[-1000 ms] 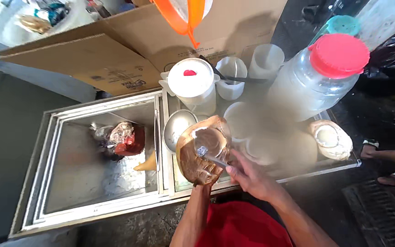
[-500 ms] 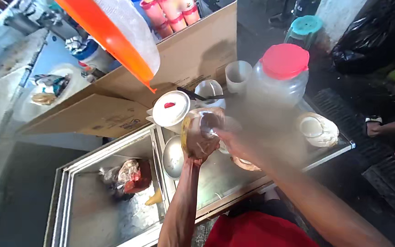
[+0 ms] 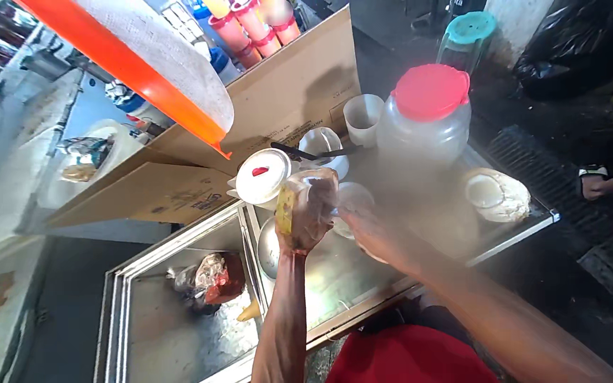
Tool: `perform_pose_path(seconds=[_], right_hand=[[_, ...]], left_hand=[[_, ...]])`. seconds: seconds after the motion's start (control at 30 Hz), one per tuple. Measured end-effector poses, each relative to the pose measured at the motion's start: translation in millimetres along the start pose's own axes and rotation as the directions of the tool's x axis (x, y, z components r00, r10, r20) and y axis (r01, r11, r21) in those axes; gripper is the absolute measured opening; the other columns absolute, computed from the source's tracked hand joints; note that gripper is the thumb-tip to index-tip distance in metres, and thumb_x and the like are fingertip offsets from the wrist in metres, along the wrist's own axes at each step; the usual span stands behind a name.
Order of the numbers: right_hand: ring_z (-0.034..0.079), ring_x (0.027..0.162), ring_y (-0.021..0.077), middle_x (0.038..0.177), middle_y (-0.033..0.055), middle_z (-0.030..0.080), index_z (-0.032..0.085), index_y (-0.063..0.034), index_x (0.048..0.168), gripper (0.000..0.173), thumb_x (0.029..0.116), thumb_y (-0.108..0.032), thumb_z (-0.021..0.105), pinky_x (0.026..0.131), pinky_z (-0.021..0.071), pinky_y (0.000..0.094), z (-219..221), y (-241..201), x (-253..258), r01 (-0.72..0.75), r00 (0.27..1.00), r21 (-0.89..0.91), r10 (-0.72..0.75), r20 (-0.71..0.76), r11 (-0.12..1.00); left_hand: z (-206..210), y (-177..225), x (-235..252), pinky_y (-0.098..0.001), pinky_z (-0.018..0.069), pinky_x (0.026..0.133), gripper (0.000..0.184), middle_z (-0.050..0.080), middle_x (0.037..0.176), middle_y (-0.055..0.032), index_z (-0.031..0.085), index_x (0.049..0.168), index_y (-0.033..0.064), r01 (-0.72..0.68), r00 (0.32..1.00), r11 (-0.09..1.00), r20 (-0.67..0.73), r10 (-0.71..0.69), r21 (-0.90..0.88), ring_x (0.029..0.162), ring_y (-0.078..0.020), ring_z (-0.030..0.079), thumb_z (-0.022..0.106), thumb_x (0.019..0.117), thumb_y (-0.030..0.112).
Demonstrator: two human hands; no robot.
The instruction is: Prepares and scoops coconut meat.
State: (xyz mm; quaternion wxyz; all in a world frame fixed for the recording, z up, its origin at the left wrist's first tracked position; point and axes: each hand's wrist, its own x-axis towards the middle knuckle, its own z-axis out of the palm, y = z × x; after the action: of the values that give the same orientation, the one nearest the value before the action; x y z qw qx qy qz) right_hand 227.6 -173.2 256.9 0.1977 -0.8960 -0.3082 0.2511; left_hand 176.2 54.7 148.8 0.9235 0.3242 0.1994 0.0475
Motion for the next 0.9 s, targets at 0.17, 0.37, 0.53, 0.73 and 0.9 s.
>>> perform_pose_path(seconds=[0.17,0.37,0.53,0.73,0.9], right_hand=[[0.068,0.105,0.0399,0.122,0.0196,0.067,0.051,-0.0218,0.148,0.043,0.1059,-0.018,0.049,0.083,0.0559,0.0586,15.7,-5.5,27.8,0.017,0.985,0.197,0.018,-0.174,0.98],[0.063,0.117,0.0415,0.131,0.0242,0.062,0.052,-0.0052,0.146,0.04,0.1081,-0.011,0.04,0.09,0.053,0.057,-9.6,-18.0,-10.1,-0.058,0.998,-0.01,0.058,0.035,0.998],[0.067,0.108,0.0389,0.124,0.0195,0.065,0.047,-0.0213,0.153,0.047,0.1055,-0.018,0.049,0.084,0.0555,0.0571,1.7,-8.4,16.7,-0.029,0.989,0.195,0.057,-0.139,0.98],[0.068,0.105,0.0415,0.137,0.0263,0.056,0.033,-0.0128,0.16,0.054,0.1061,-0.01,0.042,0.082,0.0572,0.0536,15.6,-15.1,11.1,0.013,0.997,0.081,-0.007,-0.071,0.997],[0.058,0.125,0.0437,0.137,0.0284,0.056,0.041,0.0052,0.15,0.044,0.1081,-0.007,0.037,0.093,0.052,0.0574,-10.5,-26.2,-5.7,-0.06,0.991,0.002,0.06,0.121,0.998]], left_hand=[[10.3,-13.6,-4.6,-0.0455,0.0604,0.067,0.08,0.071,0.088,-0.0103,0.062,0.104,0.012,0.015,0.993,0.991,-0.116,-0.03,-0.132,0.08,-0.0233,0.07,0.012,0.0975,0.074],[-4.5,-18.1,-2.9,-0.0395,0.0615,0.068,0.075,0.072,0.088,-0.0051,0.063,0.103,0.0148,-0.035,0.995,0.999,-0.092,0.032,-0.026,0.082,-0.0171,0.071,0.012,0.1011,0.069],[1.3,-24.7,1.7,-0.0463,0.0601,0.065,0.072,0.07,0.084,-0.0124,0.063,0.098,0.0098,-0.006,0.99,0.973,-0.139,-0.027,-0.232,0.075,-0.0252,0.07,0.021,0.0993,0.068],[51.0,-6.8,-7.0,-0.036,0.0596,0.079,0.044,0.07,0.095,-0.0064,0.066,0.109,0.012,-0.012,1.0,0.999,0.027,0.013,-0.043,0.088,-0.0165,0.069,0.029,0.1083,0.035],[24.6,-10.7,-4.3,-0.0348,0.0617,0.073,0.071,0.074,0.095,-0.0017,0.064,0.108,0.0177,-0.049,0.998,0.988,0.04,0.044,0.147,0.087,-0.0125,0.072,0.012,0.1027,0.065]])
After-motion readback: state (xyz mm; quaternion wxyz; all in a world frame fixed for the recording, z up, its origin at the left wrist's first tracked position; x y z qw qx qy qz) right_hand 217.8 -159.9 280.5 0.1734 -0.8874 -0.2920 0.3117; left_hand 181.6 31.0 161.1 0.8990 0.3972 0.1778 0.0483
